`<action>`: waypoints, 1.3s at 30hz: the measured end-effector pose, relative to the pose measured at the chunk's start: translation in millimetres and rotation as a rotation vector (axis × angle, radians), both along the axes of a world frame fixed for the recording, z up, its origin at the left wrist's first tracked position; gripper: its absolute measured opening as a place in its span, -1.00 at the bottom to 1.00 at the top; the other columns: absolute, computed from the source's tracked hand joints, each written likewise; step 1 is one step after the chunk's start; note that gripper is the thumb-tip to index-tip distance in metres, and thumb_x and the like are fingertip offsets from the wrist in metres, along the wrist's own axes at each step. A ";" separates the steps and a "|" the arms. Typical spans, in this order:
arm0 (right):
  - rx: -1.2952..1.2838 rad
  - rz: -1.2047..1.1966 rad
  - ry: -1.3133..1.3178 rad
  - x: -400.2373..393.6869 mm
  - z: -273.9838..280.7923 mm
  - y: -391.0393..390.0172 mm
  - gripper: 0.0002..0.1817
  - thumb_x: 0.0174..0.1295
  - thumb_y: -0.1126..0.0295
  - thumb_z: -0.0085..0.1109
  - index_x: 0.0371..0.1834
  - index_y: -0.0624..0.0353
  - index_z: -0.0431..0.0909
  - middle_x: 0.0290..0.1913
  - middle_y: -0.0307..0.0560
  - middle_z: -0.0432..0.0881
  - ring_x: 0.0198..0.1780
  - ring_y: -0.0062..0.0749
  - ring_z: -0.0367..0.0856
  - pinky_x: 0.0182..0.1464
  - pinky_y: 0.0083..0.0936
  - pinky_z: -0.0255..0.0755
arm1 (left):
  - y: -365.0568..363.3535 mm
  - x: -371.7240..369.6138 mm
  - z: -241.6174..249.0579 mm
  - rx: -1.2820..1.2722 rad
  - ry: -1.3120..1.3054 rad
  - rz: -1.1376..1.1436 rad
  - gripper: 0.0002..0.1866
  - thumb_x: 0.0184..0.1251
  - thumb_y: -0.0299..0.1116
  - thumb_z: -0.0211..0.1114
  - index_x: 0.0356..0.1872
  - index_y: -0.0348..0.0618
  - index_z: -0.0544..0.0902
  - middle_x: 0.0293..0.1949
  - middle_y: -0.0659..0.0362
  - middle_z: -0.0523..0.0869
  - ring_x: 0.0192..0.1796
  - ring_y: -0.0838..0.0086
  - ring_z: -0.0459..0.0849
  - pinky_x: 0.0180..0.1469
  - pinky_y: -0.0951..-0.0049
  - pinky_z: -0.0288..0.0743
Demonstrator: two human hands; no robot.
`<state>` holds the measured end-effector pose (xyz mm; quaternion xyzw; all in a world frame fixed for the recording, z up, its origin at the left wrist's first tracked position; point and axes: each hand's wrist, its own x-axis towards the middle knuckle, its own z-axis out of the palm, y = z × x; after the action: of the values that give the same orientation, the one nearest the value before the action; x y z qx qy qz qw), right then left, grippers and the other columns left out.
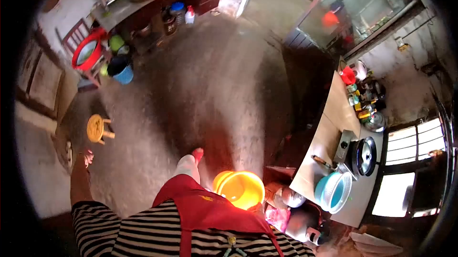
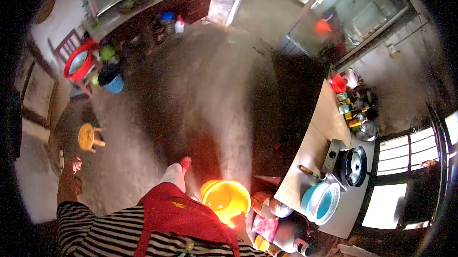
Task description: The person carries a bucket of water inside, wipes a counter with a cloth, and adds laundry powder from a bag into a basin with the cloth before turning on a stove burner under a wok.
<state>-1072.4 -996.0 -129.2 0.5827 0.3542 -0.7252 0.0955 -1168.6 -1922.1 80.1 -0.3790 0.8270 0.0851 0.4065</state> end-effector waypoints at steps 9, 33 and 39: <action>0.032 -0.106 -0.056 -207.2 35.8 -24.9 -0.62 0.20 0.00 -0.08 -0.62 -0.02 0.22 -0.82 -0.20 0.17 -0.83 -0.37 0.18 -0.75 -0.41 0.09 | 52.9 -450.8 -14.2 -0.090 0.116 -1.294 -0.80 0.03 -0.35 0.14 -0.36 -0.19 0.64 -0.39 -0.02 0.64 -0.28 0.23 0.63 -0.28 0.23 0.49; 0.022 -0.359 -0.151 -644.5 9.7 103.2 -0.60 0.20 0.00 -0.02 -0.67 -0.04 0.21 -0.83 -0.24 0.13 -0.83 -0.41 0.14 -0.75 -0.44 0.08 | 265.2 -1039.4 -5.1 0.289 -0.054 0.096 -0.71 0.06 -0.05 0.01 -0.49 -0.03 0.51 -0.46 0.18 0.49 -0.37 0.32 0.44 -0.48 0.27 0.24; 0.122 -0.154 -0.217 -794.0 -25.4 163.9 -0.60 0.17 -0.05 -0.02 -0.56 0.02 0.29 -0.77 -0.20 0.24 -0.75 -0.39 0.26 -0.71 -0.40 0.15 | 432.5 -1242.7 -68.0 0.296 0.090 -0.239 -0.77 0.14 -0.14 -0.04 -0.45 -0.02 0.50 -0.60 0.19 0.45 -0.58 0.37 0.40 -0.64 0.34 0.19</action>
<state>-1866.4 -832.1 -154.6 0.6879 0.3394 -0.6402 0.0417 -2411.3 -1489.6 12.1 -0.2099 0.8619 0.1736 0.4276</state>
